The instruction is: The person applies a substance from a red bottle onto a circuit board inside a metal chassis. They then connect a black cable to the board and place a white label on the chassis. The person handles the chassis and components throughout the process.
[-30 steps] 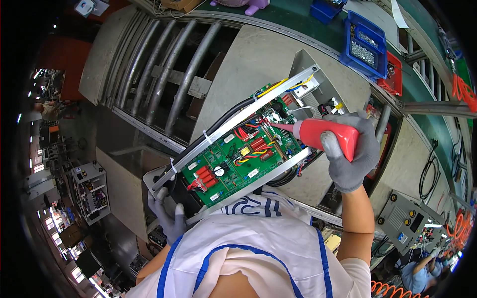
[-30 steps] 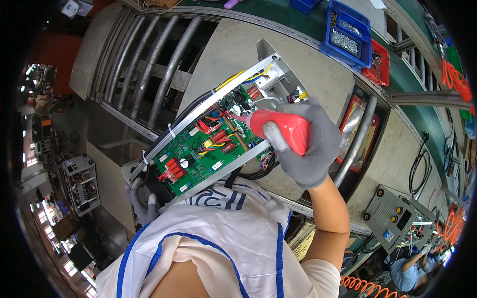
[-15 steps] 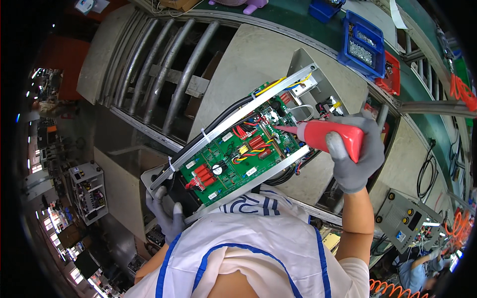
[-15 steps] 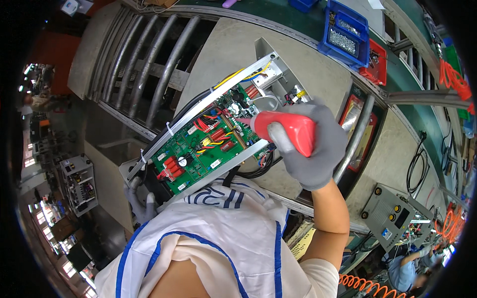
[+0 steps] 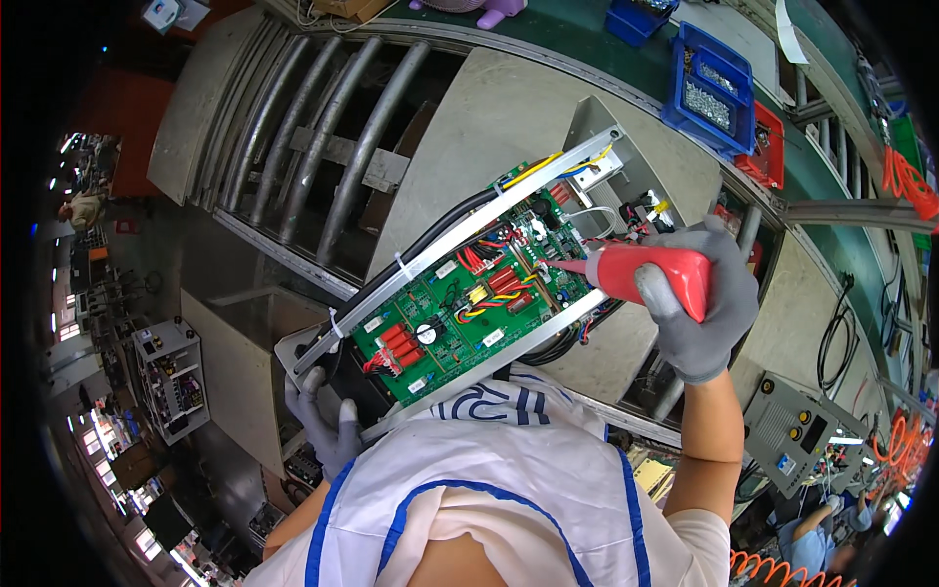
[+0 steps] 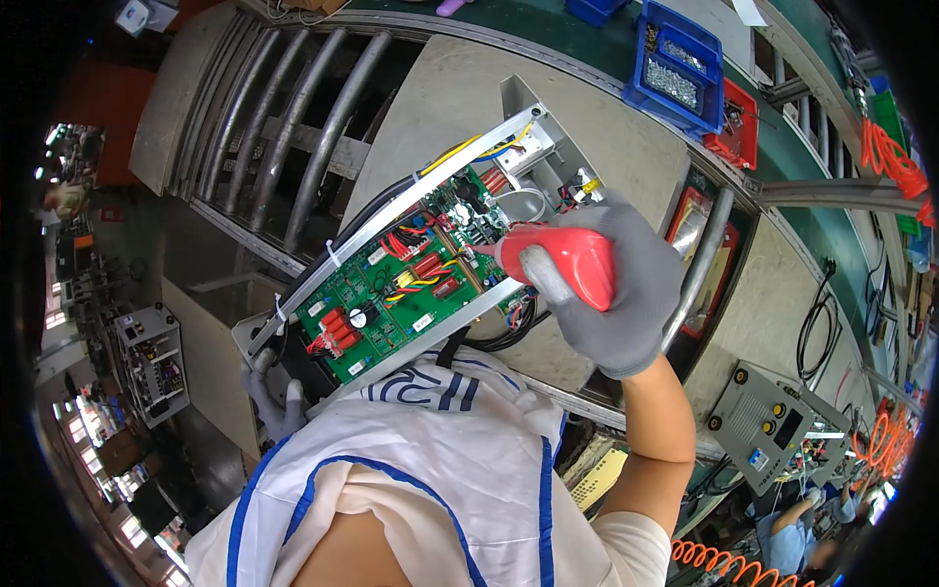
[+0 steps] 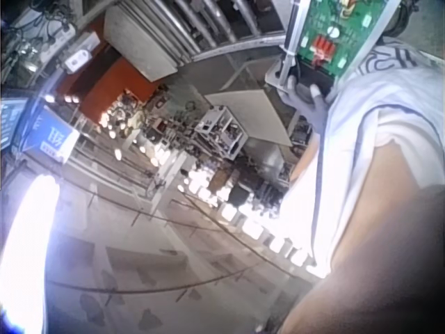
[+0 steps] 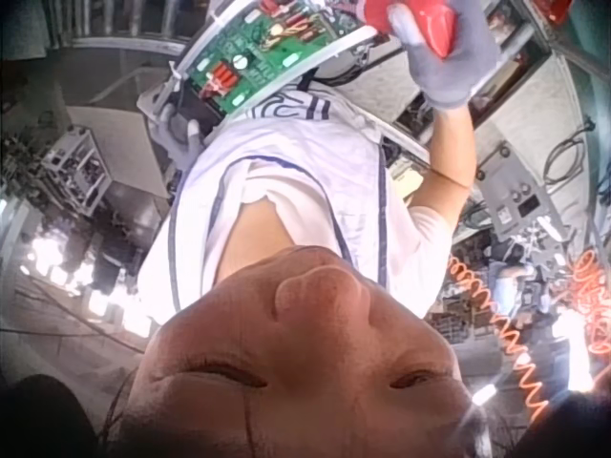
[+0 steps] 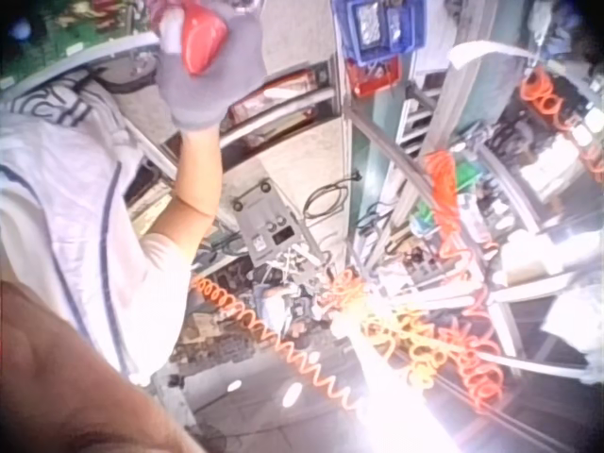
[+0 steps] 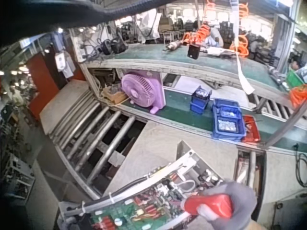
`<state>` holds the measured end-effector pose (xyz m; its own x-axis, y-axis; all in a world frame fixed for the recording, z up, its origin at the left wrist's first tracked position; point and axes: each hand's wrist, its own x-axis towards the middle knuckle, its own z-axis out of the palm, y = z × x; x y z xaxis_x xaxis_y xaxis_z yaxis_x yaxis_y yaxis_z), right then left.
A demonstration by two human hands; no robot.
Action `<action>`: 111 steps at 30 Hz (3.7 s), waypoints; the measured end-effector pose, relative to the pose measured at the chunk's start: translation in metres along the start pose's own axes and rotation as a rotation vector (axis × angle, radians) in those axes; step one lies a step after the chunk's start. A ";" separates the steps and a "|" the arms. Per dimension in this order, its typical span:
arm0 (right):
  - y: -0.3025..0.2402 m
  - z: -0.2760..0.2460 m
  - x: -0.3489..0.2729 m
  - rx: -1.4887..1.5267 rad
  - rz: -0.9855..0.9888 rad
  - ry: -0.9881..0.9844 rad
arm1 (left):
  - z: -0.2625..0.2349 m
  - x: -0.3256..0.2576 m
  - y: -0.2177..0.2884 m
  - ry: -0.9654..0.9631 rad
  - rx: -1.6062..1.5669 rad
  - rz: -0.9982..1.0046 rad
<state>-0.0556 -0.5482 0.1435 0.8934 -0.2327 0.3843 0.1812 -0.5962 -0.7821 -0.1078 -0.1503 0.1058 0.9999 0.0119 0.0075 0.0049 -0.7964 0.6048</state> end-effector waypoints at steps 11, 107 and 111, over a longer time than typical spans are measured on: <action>0.005 -0.002 -0.007 0.085 0.053 0.048 | 0.001 0.001 0.003 0.005 -0.009 -0.002; 0.049 -0.028 0.031 0.064 0.117 0.185 | -0.006 0.007 -0.031 -0.047 0.248 0.265; 0.056 -0.030 0.013 -0.102 -0.034 0.442 | -0.009 0.006 -0.019 -0.068 0.322 0.217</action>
<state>-0.0465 -0.6074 0.1195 0.6226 -0.5043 0.5983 0.1461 -0.6763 -0.7220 -0.1023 -0.1298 0.1020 0.9767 -0.2093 0.0482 -0.2137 -0.9250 0.3141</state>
